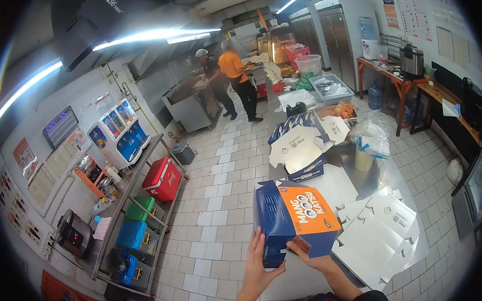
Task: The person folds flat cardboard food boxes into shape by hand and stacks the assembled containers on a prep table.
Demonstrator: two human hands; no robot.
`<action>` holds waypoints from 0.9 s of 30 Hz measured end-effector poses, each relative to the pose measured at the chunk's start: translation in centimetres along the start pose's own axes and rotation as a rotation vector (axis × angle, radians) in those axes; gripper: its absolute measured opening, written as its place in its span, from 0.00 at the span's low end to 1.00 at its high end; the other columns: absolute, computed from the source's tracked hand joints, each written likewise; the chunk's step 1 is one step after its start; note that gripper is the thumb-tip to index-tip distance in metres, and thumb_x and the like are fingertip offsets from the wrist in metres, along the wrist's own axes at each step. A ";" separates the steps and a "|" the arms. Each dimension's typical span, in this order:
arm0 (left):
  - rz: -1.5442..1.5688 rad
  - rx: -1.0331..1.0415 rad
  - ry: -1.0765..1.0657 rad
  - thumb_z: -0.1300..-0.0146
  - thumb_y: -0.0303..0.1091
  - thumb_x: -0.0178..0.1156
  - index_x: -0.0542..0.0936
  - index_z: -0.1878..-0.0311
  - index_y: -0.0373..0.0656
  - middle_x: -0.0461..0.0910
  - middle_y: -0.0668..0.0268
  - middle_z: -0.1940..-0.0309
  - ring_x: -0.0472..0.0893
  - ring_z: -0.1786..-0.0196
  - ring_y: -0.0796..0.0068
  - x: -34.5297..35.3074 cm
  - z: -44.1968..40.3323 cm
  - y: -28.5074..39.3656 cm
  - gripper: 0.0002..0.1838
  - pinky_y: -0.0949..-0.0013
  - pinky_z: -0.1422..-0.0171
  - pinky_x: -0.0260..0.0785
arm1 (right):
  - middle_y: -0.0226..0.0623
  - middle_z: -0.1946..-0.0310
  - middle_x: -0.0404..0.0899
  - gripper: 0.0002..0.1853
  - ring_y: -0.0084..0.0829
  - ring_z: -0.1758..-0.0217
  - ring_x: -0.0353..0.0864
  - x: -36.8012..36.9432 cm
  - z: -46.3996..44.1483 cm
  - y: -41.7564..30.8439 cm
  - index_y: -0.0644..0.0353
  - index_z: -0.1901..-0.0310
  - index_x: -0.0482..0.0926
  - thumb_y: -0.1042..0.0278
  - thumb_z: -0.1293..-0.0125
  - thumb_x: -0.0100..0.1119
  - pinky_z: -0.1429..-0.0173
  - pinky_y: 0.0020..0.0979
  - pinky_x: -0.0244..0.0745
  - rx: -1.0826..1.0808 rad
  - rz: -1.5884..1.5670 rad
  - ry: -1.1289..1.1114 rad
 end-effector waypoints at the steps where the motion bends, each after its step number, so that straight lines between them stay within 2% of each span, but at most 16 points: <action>1: 0.026 0.017 0.018 0.59 0.31 0.71 0.54 0.33 0.47 0.51 0.53 0.32 0.50 0.31 0.40 0.0 0.1 0.1 0.50 0.49 0.33 0.54 | 0.34 0.61 0.77 0.14 0.23 0.59 0.75 -0.2 0.1 -0.2 0.68 0.52 0.70 0.71 0.36 0.56 0.51 0.23 0.70 0.004 -0.001 0.002; 3: -0.017 0.053 -0.002 0.59 0.31 0.70 0.55 0.33 0.50 0.51 0.53 0.32 0.50 0.32 0.39 0.1 0.0 0.5 0.48 0.47 0.34 0.54 | 0.33 0.64 0.77 0.14 0.22 0.59 0.74 -0.3 0.1 0.4 0.69 0.53 0.71 0.70 0.37 0.57 0.52 0.23 0.70 0.205 -0.263 0.009; 5: -0.062 0.089 -0.014 0.58 0.30 0.70 0.56 0.33 0.53 0.50 0.53 0.31 0.50 0.32 0.38 0.2 -0.3 1.0 0.47 0.46 0.35 0.55 | 0.32 0.65 0.76 0.13 0.22 0.59 0.74 -0.5 0.1 0.1 0.68 0.54 0.71 0.71 0.37 0.57 0.53 0.23 0.70 0.139 -0.307 0.002; 7: -0.036 0.065 -0.026 0.58 0.30 0.70 0.63 0.36 0.56 0.50 0.53 0.31 0.51 0.32 0.37 0.4 -0.4 1.3 0.43 0.45 0.36 0.56 | 0.32 0.65 0.76 0.13 0.22 0.60 0.74 -0.8 0.2 -1.3 0.67 0.54 0.71 0.71 0.37 0.57 0.53 0.23 0.70 -0.048 -0.215 0.059; 10: -0.106 0.087 -0.029 0.60 0.30 0.70 0.69 0.39 0.53 0.51 0.54 0.32 0.51 0.32 0.37 0.3 -0.6 2.1 0.39 0.45 0.36 0.57 | 0.33 0.62 0.77 0.14 0.22 0.60 0.74 -0.9 0.1 -0.3 0.67 0.52 0.71 0.71 0.36 0.56 0.52 0.24 0.69 0.086 -0.155 -0.075; 14: -0.242 0.130 -0.060 0.63 0.28 0.72 0.65 0.37 0.51 0.51 0.50 0.32 0.52 0.31 0.45 0.5 -0.7 2.7 0.45 0.51 0.36 0.59 | 0.35 0.59 0.78 0.15 0.23 0.56 0.74 -0.9 0.5 -0.8 0.64 0.49 0.72 0.75 0.38 0.57 0.53 0.25 0.71 0.119 -0.283 -0.045; 16: -0.132 0.068 -0.064 0.63 0.28 0.71 0.64 0.36 0.50 0.51 0.51 0.32 0.53 0.31 0.46 0.5 -0.7 1.9 0.45 0.52 0.35 0.58 | 0.33 0.58 0.77 0.16 0.23 0.54 0.74 -0.9 0.5 0.4 0.65 0.49 0.71 0.68 0.36 0.56 0.47 0.24 0.68 0.106 0.021 -0.042; 17: -0.121 0.054 -0.060 0.63 0.28 0.71 0.64 0.36 0.50 0.51 0.51 0.32 0.53 0.31 0.46 0.5 -0.7 1.8 0.45 0.52 0.35 0.58 | 0.33 0.58 0.77 0.16 0.23 0.54 0.74 -0.9 0.6 0.4 0.65 0.49 0.71 0.68 0.36 0.56 0.47 0.24 0.68 0.119 0.031 -0.048; 19: -0.083 0.069 -0.098 0.63 0.28 0.71 0.62 0.35 0.49 0.51 0.52 0.32 0.54 0.31 0.45 0.6 -0.8 2.2 0.46 0.52 0.35 0.59 | 0.33 0.53 0.74 0.21 0.26 0.47 0.72 -0.4 0.9 0.3 0.64 0.46 0.68 0.63 0.37 0.58 0.42 0.29 0.66 0.205 -0.286 -0.022; 20: -0.127 0.090 -0.129 0.61 0.28 0.71 0.60 0.34 0.49 0.50 0.54 0.32 0.56 0.32 0.47 1.0 -0.9 2.7 0.47 0.56 0.37 0.62 | 0.33 0.53 0.74 0.21 0.26 0.47 0.72 0.1 0.9 1.2 0.64 0.46 0.68 0.63 0.37 0.58 0.42 0.29 0.66 0.220 -0.255 -0.046; 22: 0.008 -0.018 -0.121 0.60 0.29 0.71 0.59 0.33 0.50 0.50 0.54 0.32 0.58 0.33 0.49 1.2 -0.7 2.5 0.48 0.58 0.37 0.64 | 0.33 0.46 0.69 0.30 0.29 0.41 0.67 0.6 0.5 2.7 0.62 0.41 0.63 0.56 0.40 0.60 0.37 0.34 0.62 0.105 -0.668 -0.068; 23: 0.132 -0.092 -0.153 0.59 0.29 0.70 0.57 0.32 0.51 0.49 0.55 0.32 0.60 0.34 0.50 1.8 -0.7 2.2 0.48 0.60 0.38 0.65 | 0.33 0.46 0.69 0.30 0.29 0.41 0.67 1.2 0.8 2.8 0.62 0.41 0.63 0.56 0.40 0.60 0.37 0.34 0.62 0.113 -0.604 -0.121; 24: 0.165 -0.094 -0.073 0.59 0.29 0.70 0.57 0.32 0.51 0.49 0.55 0.32 0.60 0.34 0.50 1.2 -0.8 2.2 0.48 0.60 0.38 0.65 | 0.33 0.45 0.68 0.31 0.29 0.41 0.67 1.3 0.9 2.8 0.62 0.41 0.61 0.56 0.41 0.62 0.37 0.35 0.62 0.084 -0.776 -0.108; 25: 0.167 -0.090 -0.113 0.58 0.30 0.70 0.56 0.32 0.53 0.49 0.55 0.32 0.61 0.35 0.52 1.3 -0.6 2.2 0.48 0.61 0.40 0.66 | 0.33 0.44 0.67 0.33 0.29 0.41 0.67 0.9 0.6 2.6 0.61 0.40 0.60 0.55 0.42 0.63 0.37 0.36 0.62 0.061 -0.963 -0.091; 26: 0.162 -0.090 -0.169 0.57 0.30 0.69 0.55 0.31 0.54 0.49 0.56 0.32 0.63 0.36 0.53 1.5 -0.3 2.3 0.48 0.63 0.41 0.67 | 0.33 0.44 0.67 0.33 0.29 0.41 0.67 0.8 0.2 2.1 0.61 0.40 0.60 0.55 0.42 0.63 0.37 0.36 0.62 0.077 -0.927 -0.136; 27: 0.170 -0.103 -0.128 0.57 0.30 0.69 0.55 0.31 0.54 0.49 0.56 0.32 0.63 0.36 0.53 1.1 -0.2 2.4 0.48 0.63 0.41 0.67 | 0.32 0.44 0.68 0.30 0.29 0.41 0.67 0.8 0.3 1.3 0.60 0.41 0.62 0.58 0.41 0.62 0.38 0.36 0.64 0.045 -0.892 -0.183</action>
Point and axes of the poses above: each hand's wrist, its own z-axis away from the middle knuckle, its own x-axis out of the palm, y = z × x, the point moved 8 cm from there along -z, towards the middle knuckle
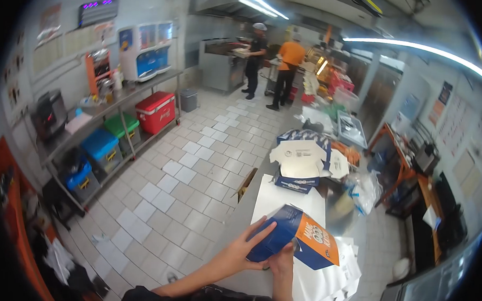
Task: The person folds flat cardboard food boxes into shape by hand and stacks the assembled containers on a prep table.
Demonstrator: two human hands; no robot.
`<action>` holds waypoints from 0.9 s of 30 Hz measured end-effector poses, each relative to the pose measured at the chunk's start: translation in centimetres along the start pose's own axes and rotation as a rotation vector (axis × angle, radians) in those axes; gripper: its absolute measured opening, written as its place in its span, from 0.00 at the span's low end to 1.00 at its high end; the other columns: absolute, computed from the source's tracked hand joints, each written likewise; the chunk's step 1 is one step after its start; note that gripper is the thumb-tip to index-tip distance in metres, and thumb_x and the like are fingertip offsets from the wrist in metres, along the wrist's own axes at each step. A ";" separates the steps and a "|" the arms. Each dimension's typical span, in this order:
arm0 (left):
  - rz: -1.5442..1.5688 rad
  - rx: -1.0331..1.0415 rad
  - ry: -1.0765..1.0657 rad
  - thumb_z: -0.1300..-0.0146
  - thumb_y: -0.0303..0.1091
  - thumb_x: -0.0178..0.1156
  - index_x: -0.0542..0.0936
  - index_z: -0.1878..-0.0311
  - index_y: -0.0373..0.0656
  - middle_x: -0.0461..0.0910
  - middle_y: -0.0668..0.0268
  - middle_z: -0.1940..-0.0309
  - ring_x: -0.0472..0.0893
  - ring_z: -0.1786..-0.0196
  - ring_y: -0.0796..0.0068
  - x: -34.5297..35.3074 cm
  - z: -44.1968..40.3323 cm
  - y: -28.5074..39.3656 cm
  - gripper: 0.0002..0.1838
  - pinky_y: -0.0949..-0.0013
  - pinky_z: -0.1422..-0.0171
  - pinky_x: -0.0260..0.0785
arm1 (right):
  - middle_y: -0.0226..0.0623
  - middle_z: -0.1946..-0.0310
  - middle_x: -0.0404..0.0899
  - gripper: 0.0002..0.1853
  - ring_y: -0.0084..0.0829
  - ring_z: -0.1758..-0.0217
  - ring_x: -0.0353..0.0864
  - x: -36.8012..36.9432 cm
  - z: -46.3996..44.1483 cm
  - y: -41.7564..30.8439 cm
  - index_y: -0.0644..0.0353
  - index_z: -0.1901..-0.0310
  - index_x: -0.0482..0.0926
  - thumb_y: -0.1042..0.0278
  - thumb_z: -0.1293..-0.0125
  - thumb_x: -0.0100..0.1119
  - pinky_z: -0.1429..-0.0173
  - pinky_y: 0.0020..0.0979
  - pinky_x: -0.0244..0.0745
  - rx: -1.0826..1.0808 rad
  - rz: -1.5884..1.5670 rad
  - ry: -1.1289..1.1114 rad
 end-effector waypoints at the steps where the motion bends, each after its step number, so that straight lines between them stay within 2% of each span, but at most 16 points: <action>1: 0.059 -0.024 -0.014 0.57 0.32 0.69 0.54 0.31 0.57 0.50 0.54 0.32 0.64 0.37 0.50 0.0 0.1 0.0 0.48 0.61 0.41 0.67 | 0.32 0.45 0.68 0.27 0.29 0.42 0.67 0.5 0.1 -0.3 0.60 0.42 0.63 0.60 0.40 0.61 0.39 0.36 0.65 -0.011 0.030 -0.045; 4: 0.127 -0.111 -0.042 0.56 0.34 0.68 0.52 0.31 0.61 0.53 0.51 0.35 0.66 0.40 0.45 0.1 0.3 -0.4 0.49 0.58 0.43 0.67 | 0.34 0.48 0.69 0.22 0.29 0.44 0.69 -0.8 0.2 -0.8 0.59 0.45 0.65 0.67 0.39 0.59 0.42 0.35 0.69 -0.084 0.315 0.146; 5: 0.125 -0.170 -0.067 0.56 0.35 0.68 0.51 0.30 0.63 0.55 0.49 0.36 0.68 0.42 0.44 0.3 0.4 -0.9 0.50 0.58 0.44 0.68 | 0.36 0.51 0.72 0.26 0.30 0.52 0.75 -0.3 0.1 -1.2 0.65 0.42 0.62 0.58 0.35 0.54 0.47 0.35 0.73 -0.146 0.423 0.181; 6: 0.130 -0.169 -0.065 0.56 0.35 0.68 0.51 0.30 0.63 0.55 0.49 0.36 0.68 0.42 0.44 0.5 0.6 -1.0 0.50 0.58 0.44 0.68 | 0.36 0.51 0.72 0.26 0.30 0.52 0.75 0.5 0.3 -1.5 0.65 0.42 0.62 0.58 0.35 0.54 0.47 0.35 0.73 -0.145 0.429 0.181; 8: 0.095 -0.206 0.008 0.56 0.35 0.68 0.50 0.30 0.65 0.59 0.47 0.40 0.70 0.45 0.43 0.2 0.8 -1.7 0.50 0.58 0.47 0.69 | 0.37 0.54 0.72 0.12 0.26 0.52 0.74 0.6 1.6 -2.3 0.61 0.52 0.71 0.75 0.38 0.54 0.51 0.31 0.75 -0.041 0.672 0.451; 10: 0.123 -0.210 0.104 0.54 0.36 0.67 0.50 0.30 0.63 0.60 0.46 0.40 0.70 0.44 0.43 -0.6 0.7 -2.0 0.49 0.59 0.45 0.68 | 0.41 0.55 0.75 0.11 0.25 0.55 0.76 3.8 1.5 -3.5 0.64 0.52 0.74 0.73 0.35 0.51 0.53 0.30 0.75 -0.073 0.821 0.328; 12: 0.150 -0.228 0.190 0.52 0.36 0.66 0.49 0.30 0.61 0.61 0.45 0.41 0.69 0.44 0.43 -1.6 0.8 -2.8 0.48 0.59 0.44 0.67 | 0.43 0.52 0.76 0.15 0.26 0.53 0.76 7.8 1.0 -2.7 0.64 0.47 0.73 0.69 0.33 0.49 0.50 0.27 0.73 0.071 0.937 -0.021; 14: 0.106 -0.034 0.382 0.46 0.41 0.60 0.50 0.30 0.49 0.63 0.45 0.41 0.70 0.42 0.48 -4.2 0.5 -2.8 0.42 0.61 0.41 0.64 | 0.42 0.50 0.76 0.19 0.29 0.48 0.75 10.5 0.8 -3.7 0.62 0.42 0.70 0.68 0.34 0.49 0.48 0.27 0.70 0.041 1.071 -0.315; 15: 0.182 0.004 0.462 0.44 0.44 0.56 0.51 0.31 0.43 0.63 0.46 0.40 0.70 0.42 0.51 -5.3 0.5 -3.8 0.40 0.62 0.39 0.62 | 0.39 0.49 0.76 0.18 0.33 0.45 0.74 10.9 0.6 -5.7 0.61 0.44 0.72 0.70 0.35 0.49 0.46 0.29 0.69 -0.069 1.194 -0.299; 16: 0.258 0.037 0.540 0.42 0.47 0.53 0.52 0.32 0.37 0.63 0.47 0.39 0.69 0.41 0.55 -6.4 0.9 -4.7 0.40 0.63 0.38 0.60 | 0.41 0.49 0.76 0.15 0.35 0.45 0.74 10.9 0.3 -8.6 0.63 0.48 0.74 0.71 0.35 0.48 0.46 0.30 0.69 -0.287 1.314 -0.239; 17: 0.383 -0.110 0.587 0.41 0.49 0.50 0.53 0.33 0.35 0.64 0.49 0.39 0.68 0.40 0.58 -7.4 1.7 -6.5 0.39 0.63 0.37 0.59 | 0.44 0.55 0.78 0.16 0.31 0.53 0.77 9.7 0.4 -11.4 0.69 0.56 0.77 0.66 0.31 0.43 0.47 0.28 0.68 -0.419 1.210 -0.020; 18: 0.540 -0.197 0.616 0.41 0.52 0.48 0.55 0.34 0.34 0.64 0.51 0.40 0.68 0.40 0.61 -8.1 2.5 -8.4 0.39 0.64 0.37 0.59 | 0.41 0.62 0.79 0.16 0.31 0.55 0.77 8.5 0.2 -14.1 0.70 0.61 0.77 0.64 0.31 0.43 0.49 0.29 0.69 -0.477 1.315 0.212; 20: 0.893 -0.299 0.677 0.41 0.56 0.45 0.58 0.35 0.34 0.66 0.52 0.41 0.67 0.39 0.64 -9.1 3.8 -12.0 0.39 0.64 0.37 0.59 | 0.38 0.67 0.78 0.14 0.28 0.60 0.77 5.6 -0.7 -17.1 0.68 0.66 0.75 0.65 0.31 0.45 0.55 0.27 0.72 -0.619 1.367 0.297; 22: 0.968 -0.241 0.666 0.42 0.59 0.45 0.59 0.36 0.34 0.67 0.52 0.42 0.67 0.40 0.65 -10.2 3.7 -11.8 0.40 0.63 0.39 0.60 | 0.38 0.68 0.76 0.07 0.27 0.63 0.78 0.1 -3.0 -15.4 0.69 0.64 0.74 0.75 0.35 0.46 0.56 0.28 0.72 -0.236 1.156 0.191; 24: 1.041 -0.199 0.653 0.44 0.61 0.45 0.59 0.37 0.34 0.67 0.52 0.44 0.68 0.41 0.65 -10.2 3.4 -11.8 0.42 0.62 0.40 0.62 | 0.39 0.64 0.77 0.08 0.27 0.64 0.78 -0.4 -3.9 -11.0 0.69 0.61 0.75 0.73 0.38 0.54 0.55 0.27 0.73 0.124 0.800 -0.145; 27: 1.047 -0.333 0.501 0.47 0.64 0.46 0.59 0.36 0.34 0.68 0.53 0.45 0.69 0.43 0.63 -7.4 3.7 -12.8 0.45 0.61 0.43 0.64 | 0.41 0.54 0.76 0.17 0.29 0.55 0.76 -3.4 -3.4 -7.2 0.69 0.53 0.74 0.71 0.43 0.60 0.48 0.29 0.71 0.287 0.995 -0.123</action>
Point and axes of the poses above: each hand's wrist, its own z-axis away from the middle knuckle, its own x-axis out of the palm, y = z × x, the point moved 8 cm from there along -z, towards the middle knuckle
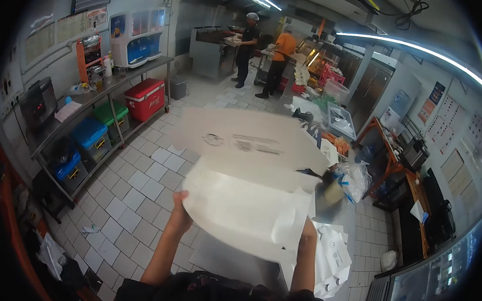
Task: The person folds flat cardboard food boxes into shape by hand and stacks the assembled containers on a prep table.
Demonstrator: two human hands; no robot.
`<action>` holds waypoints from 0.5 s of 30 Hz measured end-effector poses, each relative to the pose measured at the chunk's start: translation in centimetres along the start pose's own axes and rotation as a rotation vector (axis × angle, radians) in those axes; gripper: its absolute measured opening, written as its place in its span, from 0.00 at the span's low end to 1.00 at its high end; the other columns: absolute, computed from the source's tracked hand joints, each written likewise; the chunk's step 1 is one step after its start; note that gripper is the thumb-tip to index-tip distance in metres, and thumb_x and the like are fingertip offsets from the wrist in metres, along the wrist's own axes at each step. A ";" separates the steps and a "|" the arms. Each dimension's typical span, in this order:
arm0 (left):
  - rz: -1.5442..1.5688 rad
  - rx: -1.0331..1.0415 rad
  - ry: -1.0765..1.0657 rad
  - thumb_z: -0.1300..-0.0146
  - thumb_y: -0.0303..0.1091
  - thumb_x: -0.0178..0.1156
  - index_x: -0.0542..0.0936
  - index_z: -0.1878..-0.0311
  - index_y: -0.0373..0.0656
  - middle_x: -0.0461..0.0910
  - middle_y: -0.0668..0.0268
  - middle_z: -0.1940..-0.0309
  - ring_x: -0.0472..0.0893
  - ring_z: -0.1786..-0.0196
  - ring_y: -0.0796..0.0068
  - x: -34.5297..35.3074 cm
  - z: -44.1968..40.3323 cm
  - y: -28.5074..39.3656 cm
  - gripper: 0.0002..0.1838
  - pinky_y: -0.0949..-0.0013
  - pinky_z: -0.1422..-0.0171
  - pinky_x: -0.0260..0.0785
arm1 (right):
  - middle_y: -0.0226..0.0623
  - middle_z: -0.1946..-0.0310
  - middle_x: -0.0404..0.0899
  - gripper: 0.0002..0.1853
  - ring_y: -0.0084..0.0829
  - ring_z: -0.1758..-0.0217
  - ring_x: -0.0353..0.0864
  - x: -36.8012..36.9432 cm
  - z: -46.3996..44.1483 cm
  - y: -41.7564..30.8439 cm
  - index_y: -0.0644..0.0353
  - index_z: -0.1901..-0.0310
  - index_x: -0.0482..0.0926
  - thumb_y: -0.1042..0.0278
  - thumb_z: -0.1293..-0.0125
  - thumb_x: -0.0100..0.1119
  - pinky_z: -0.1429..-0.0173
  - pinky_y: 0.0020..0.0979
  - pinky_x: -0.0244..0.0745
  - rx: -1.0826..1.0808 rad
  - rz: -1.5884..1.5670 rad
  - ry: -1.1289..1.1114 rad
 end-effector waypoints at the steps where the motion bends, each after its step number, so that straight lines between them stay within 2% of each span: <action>1: -0.084 -0.063 -0.015 0.48 0.64 0.47 0.59 0.36 0.34 0.67 0.53 0.44 0.69 0.44 0.63 0.2 0.3 -1.1 0.45 0.61 0.44 0.64 | 0.41 0.53 0.75 0.19 0.29 0.54 0.75 0.8 0.4 -0.5 0.69 0.51 0.72 0.71 0.44 0.60 0.47 0.30 0.69 0.025 -0.004 -0.017; 3: -0.188 -0.130 -0.035 0.49 0.64 0.49 0.59 0.37 0.34 0.67 0.53 0.44 0.69 0.44 0.62 -0.2 0.9 -1.9 0.46 0.61 0.45 0.65 | 0.40 0.50 0.73 0.23 0.28 0.50 0.71 2.6 1.4 -2.2 0.69 0.47 0.69 0.71 0.45 0.61 0.44 0.30 0.67 0.069 -0.024 -0.049; 6: -0.202 -0.040 -0.057 0.57 0.62 0.57 0.58 0.37 0.36 0.66 0.54 0.45 0.69 0.45 0.63 -0.8 1.2 0.4 0.50 0.64 0.45 0.65 | 0.38 0.47 0.70 0.29 0.27 0.45 0.67 4.5 1.6 -3.9 0.68 0.42 0.64 0.71 0.46 0.61 0.41 0.30 0.63 0.118 -0.069 -0.090; 7: -0.218 -0.057 -0.057 0.57 0.62 0.57 0.58 0.37 0.36 0.66 0.54 0.45 0.69 0.45 0.63 -0.7 1.3 0.7 0.50 0.64 0.45 0.65 | 0.38 0.46 0.70 0.30 0.27 0.44 0.66 4.8 1.6 -3.9 0.68 0.41 0.64 0.71 0.46 0.61 0.40 0.31 0.63 0.133 -0.087 -0.095; 11: -0.277 -0.035 -0.081 0.59 0.59 0.61 0.55 0.35 0.38 0.64 0.55 0.44 0.68 0.43 0.64 0.3 2.2 0.6 0.51 0.64 0.45 0.65 | 0.38 0.47 0.70 0.32 0.27 0.44 0.66 6.0 2.6 -2.6 0.68 0.41 0.63 0.69 0.48 0.63 0.40 0.30 0.63 0.116 -0.069 -0.269; 15: -0.215 -0.020 -0.075 0.60 0.56 0.63 0.55 0.35 0.37 0.64 0.55 0.44 0.67 0.42 0.64 0.2 1.9 0.7 0.51 0.64 0.42 0.63 | 0.40 0.45 0.68 0.36 0.27 0.42 0.65 6.6 2.9 -3.6 0.70 0.40 0.61 0.64 0.47 0.66 0.39 0.29 0.61 -0.151 -0.127 -0.285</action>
Point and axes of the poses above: each hand's wrist, its own z-axis away from the middle knuckle, its own x-axis out of the palm, y = z × x, the point moved 8 cm from there along -z, towards the middle knuckle
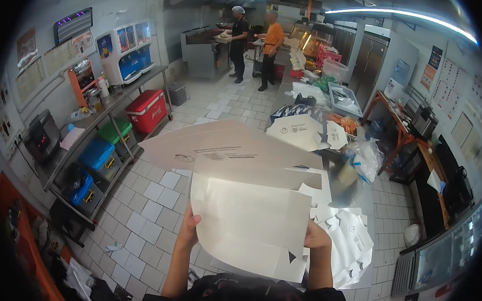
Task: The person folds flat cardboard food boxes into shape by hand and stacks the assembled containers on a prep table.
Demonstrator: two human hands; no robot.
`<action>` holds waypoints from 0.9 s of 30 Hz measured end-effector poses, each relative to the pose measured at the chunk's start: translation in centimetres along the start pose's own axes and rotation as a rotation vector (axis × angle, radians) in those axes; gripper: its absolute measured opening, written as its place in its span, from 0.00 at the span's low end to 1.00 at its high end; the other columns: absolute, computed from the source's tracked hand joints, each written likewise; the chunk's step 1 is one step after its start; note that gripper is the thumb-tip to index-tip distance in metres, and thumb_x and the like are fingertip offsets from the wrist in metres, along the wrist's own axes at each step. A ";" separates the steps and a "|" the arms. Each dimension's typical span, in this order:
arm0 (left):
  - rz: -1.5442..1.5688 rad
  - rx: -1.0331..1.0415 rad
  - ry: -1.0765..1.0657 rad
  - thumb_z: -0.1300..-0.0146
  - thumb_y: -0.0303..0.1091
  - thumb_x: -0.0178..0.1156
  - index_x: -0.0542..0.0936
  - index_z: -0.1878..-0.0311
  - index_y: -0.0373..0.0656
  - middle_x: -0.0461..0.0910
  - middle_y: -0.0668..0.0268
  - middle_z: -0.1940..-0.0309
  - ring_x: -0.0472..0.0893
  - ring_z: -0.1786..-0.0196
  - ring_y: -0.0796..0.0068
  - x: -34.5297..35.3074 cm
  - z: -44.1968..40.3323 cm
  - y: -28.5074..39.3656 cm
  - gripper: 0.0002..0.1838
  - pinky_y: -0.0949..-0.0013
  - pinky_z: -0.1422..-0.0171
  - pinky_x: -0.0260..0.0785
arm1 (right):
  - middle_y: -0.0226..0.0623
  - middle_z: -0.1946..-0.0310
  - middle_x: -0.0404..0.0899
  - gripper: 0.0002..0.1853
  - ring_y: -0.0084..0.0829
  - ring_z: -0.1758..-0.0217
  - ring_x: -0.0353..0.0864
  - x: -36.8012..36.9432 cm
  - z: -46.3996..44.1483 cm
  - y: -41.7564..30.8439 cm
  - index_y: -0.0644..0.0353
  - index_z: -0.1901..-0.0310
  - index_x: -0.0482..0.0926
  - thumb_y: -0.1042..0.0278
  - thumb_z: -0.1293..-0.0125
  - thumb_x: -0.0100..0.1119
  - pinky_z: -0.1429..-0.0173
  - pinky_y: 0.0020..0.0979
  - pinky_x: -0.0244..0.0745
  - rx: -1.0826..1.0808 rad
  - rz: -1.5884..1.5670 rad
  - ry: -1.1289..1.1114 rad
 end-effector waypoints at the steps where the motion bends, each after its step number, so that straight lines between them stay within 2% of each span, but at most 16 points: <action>1: -0.004 0.004 -0.005 0.60 0.56 0.63 0.55 0.35 0.37 0.64 0.55 0.44 0.67 0.42 0.64 -0.2 0.0 -0.3 0.51 0.64 0.42 0.63 | 0.41 0.44 0.68 0.37 0.27 0.41 0.65 0.8 -0.2 -0.9 0.70 0.39 0.59 0.63 0.46 0.67 0.38 0.29 0.60 -0.065 -0.020 -0.027; 4: -0.097 0.020 0.019 0.60 0.55 0.64 0.51 0.33 0.37 0.62 0.55 0.41 0.65 0.40 0.63 -1.5 0.1 -1.2 0.54 0.64 0.38 0.60 | 0.37 0.48 0.71 0.34 0.24 0.47 0.69 2.3 -1.7 -2.6 0.68 0.40 0.59 0.69 0.45 0.65 0.43 0.27 0.64 0.075 -0.023 0.132; 8: -0.220 0.132 -0.068 0.53 0.43 0.64 0.47 0.31 0.37 0.56 0.54 0.35 0.61 0.34 0.62 -0.8 -0.3 1.6 0.50 0.63 0.33 0.53 | 0.38 0.49 0.71 0.31 0.24 0.50 0.72 0.6 -2.4 -0.5 0.64 0.39 0.58 0.63 0.39 0.60 0.46 0.26 0.68 0.073 -0.083 0.221; 9: -0.306 0.162 -0.082 0.51 0.39 0.63 0.47 0.30 0.37 0.54 0.54 0.33 0.59 0.33 0.62 -0.4 -0.2 2.4 0.48 0.62 0.32 0.52 | 0.39 0.50 0.73 0.31 0.24 0.51 0.73 -0.3 -1.7 1.4 0.63 0.38 0.57 0.60 0.39 0.58 0.51 0.25 0.72 0.285 -0.023 0.245; 10: -0.317 0.159 -0.083 0.51 0.39 0.63 0.47 0.30 0.37 0.54 0.54 0.33 0.59 0.33 0.62 -0.5 -0.1 2.5 0.48 0.62 0.32 0.52 | 0.40 0.51 0.74 0.33 0.25 0.54 0.75 -0.5 -1.8 0.8 0.63 0.38 0.56 0.59 0.39 0.59 0.56 0.25 0.75 0.170 -0.068 0.255; 13: -0.333 0.169 -0.076 0.47 0.31 0.61 0.51 0.31 0.36 0.54 0.53 0.33 0.61 0.34 0.62 -1.0 0.2 2.3 0.41 0.63 0.33 0.54 | 0.42 0.52 0.74 0.35 0.28 0.57 0.78 -0.4 -1.7 1.5 0.67 0.39 0.57 0.60 0.43 0.63 0.60 0.24 0.76 0.221 -0.223 0.164; 14: -0.349 0.172 -0.044 0.46 0.30 0.60 0.53 0.32 0.36 0.56 0.53 0.34 0.63 0.36 0.61 -1.1 0.2 2.1 0.39 0.64 0.35 0.57 | 0.42 0.52 0.74 0.35 0.28 0.57 0.78 -0.4 -1.9 1.8 0.67 0.39 0.57 0.60 0.43 0.63 0.60 0.24 0.76 0.226 -0.248 0.182; 16: -0.383 0.135 -0.035 0.44 0.29 0.59 0.54 0.33 0.36 0.58 0.53 0.35 0.65 0.37 0.61 -0.7 0.2 1.5 0.37 0.65 0.36 0.60 | 0.45 0.54 0.74 0.34 0.28 0.59 0.78 -0.8 -2.2 3.1 0.69 0.41 0.60 0.63 0.45 0.66 0.60 0.24 0.76 0.273 -0.023 0.249; 18: -0.631 0.122 0.125 0.41 0.25 0.54 0.60 0.37 0.33 0.66 0.53 0.41 0.70 0.41 0.61 -1.1 -0.3 2.0 0.28 0.67 0.41 0.64 | 0.46 0.57 0.75 0.31 0.28 0.63 0.79 -1.6 -2.4 4.6 0.70 0.44 0.63 0.68 0.47 0.66 0.62 0.24 0.76 0.329 -0.035 0.338; 19: -0.886 0.314 0.200 0.40 0.23 0.51 0.64 0.43 0.31 0.71 0.52 0.48 0.72 0.44 0.62 -0.1 -0.1 3.7 0.21 0.67 0.43 0.65 | 0.44 0.60 0.76 0.30 0.27 0.65 0.78 -2.1 -2.6 4.2 0.71 0.46 0.63 0.69 0.47 0.65 0.63 0.25 0.76 0.212 0.086 0.396; 20: -0.904 0.278 0.183 0.40 0.23 0.51 0.64 0.43 0.31 0.71 0.52 0.48 0.72 0.44 0.62 0.6 0.2 3.4 0.21 0.67 0.43 0.65 | 0.42 0.63 0.77 0.28 0.26 0.66 0.78 -2.4 -2.6 3.7 0.72 0.47 0.63 0.70 0.47 0.65 0.64 0.26 0.75 0.098 0.214 0.450; 21: -0.927 0.324 0.289 0.40 0.23 0.51 0.66 0.45 0.32 0.72 0.52 0.50 0.73 0.47 0.62 0.9 0.6 4.2 0.19 0.66 0.45 0.66 | 0.43 0.68 0.79 0.31 0.34 0.67 0.80 -2.4 -2.7 4.3 0.71 0.47 0.62 0.69 0.50 0.67 0.64 0.32 0.75 0.145 0.309 0.445; 22: -0.947 0.379 0.399 0.40 0.22 0.50 0.68 0.48 0.32 0.73 0.52 0.53 0.74 0.49 0.62 1.2 1.2 4.6 0.16 0.66 0.46 0.66 | 0.43 0.68 0.79 0.31 0.34 0.67 0.80 -1.6 -2.5 4.0 0.71 0.47 0.62 0.69 0.50 0.67 0.64 0.32 0.75 0.156 0.298 0.452; 23: -0.903 0.442 0.291 0.40 0.24 0.51 0.70 0.50 0.33 0.74 0.53 0.57 0.74 0.53 0.62 2.9 1.7 3.5 0.14 0.65 0.49 0.66 | 0.46 0.66 0.78 0.32 0.38 0.65 0.80 -1.1 -2.3 2.6 0.70 0.48 0.62 0.66 0.51 0.67 0.62 0.35 0.75 0.184 0.451 0.527; 25: -1.234 0.594 0.109 0.40 0.27 0.54 0.71 0.52 0.34 0.74 0.54 0.58 0.74 0.53 0.63 7.0 2.5 0.4 0.13 0.65 0.50 0.65 | 0.50 0.63 0.75 0.33 0.47 0.61 0.78 0.1 -2.7 1.8 0.67 0.50 0.62 0.62 0.54 0.67 0.61 0.39 0.74 0.167 0.737 0.595; 27: -0.877 0.094 -0.187 0.40 0.30 0.57 0.70 0.50 0.34 0.72 0.56 0.51 0.72 0.49 0.65 8.3 0.3 -3.4 0.16 0.67 0.45 0.63 | 0.49 0.62 0.75 0.34 0.46 0.61 0.78 2.0 -3.0 1.1 0.67 0.49 0.61 0.61 0.54 0.67 0.61 0.38 0.75 0.150 0.797 0.569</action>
Point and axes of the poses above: each hand's wrist, its own z-axis away from the middle knuckle, its own x-axis out of the palm, y = z × x, the point moved 8 cm from there along -z, towards the middle knuckle
